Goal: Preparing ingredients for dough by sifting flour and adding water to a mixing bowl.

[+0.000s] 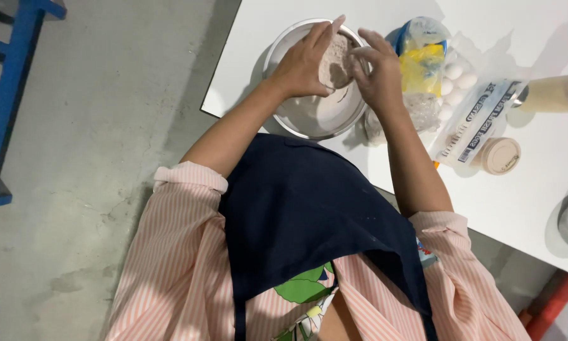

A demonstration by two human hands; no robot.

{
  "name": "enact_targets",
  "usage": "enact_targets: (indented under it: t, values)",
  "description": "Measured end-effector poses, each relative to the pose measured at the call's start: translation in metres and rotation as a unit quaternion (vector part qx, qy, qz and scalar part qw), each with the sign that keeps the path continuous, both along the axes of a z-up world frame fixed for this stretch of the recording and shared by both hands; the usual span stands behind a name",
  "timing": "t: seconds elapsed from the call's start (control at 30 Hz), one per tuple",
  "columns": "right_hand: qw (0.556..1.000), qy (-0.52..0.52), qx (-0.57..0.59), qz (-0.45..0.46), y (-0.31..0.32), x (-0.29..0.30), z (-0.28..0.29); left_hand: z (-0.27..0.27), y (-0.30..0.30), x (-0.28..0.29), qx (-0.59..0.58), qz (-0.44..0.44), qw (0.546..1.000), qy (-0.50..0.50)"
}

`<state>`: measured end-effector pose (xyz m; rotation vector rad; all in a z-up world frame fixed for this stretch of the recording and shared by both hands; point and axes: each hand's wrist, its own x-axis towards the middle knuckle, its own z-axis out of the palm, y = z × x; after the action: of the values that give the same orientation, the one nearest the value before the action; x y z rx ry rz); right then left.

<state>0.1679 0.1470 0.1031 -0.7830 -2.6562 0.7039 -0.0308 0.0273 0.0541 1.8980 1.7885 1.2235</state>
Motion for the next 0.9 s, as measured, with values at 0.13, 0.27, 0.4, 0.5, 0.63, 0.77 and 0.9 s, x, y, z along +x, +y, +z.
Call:
enact_targets:
  t: [0.13,0.27,0.4,0.5,0.63,0.77,0.9]
  values:
    - [0.995,0.094,-0.007,-0.018,-0.014,0.003,-0.005,-0.003,-0.016,0.010,-0.015,-0.003,1.000,-0.001]
    - [0.986,0.124,-0.095,-0.065,-0.023,0.012,-0.026,-0.007,-0.034,0.015,-0.033,0.003,0.999,-0.004]
    - [0.975,0.109,-0.151,-0.122,-0.017,0.031,-0.069,-0.005,-0.050,0.020,-0.086,-0.013,0.996,-0.014]
    - [0.963,0.118,-0.200,-0.137,-0.022,0.042,-0.102,-0.009,-0.052,0.019,-0.123,-0.023,0.992,-0.025]
    - [0.941,0.098,-0.291,-0.144,-0.051,0.028,-0.075,-0.026,-0.055,0.020,-0.086,-0.024,0.996,-0.019]
    - [0.905,0.019,-0.389,-0.173,-0.069,0.015,-0.070,-0.034,-0.062,0.020,-0.086,-0.013,0.995,-0.056]
    - [0.916,0.012,-0.351,-0.194,-0.059,0.020,-0.096,-0.046,-0.066,0.009,-0.120,-0.028,0.990,-0.073]
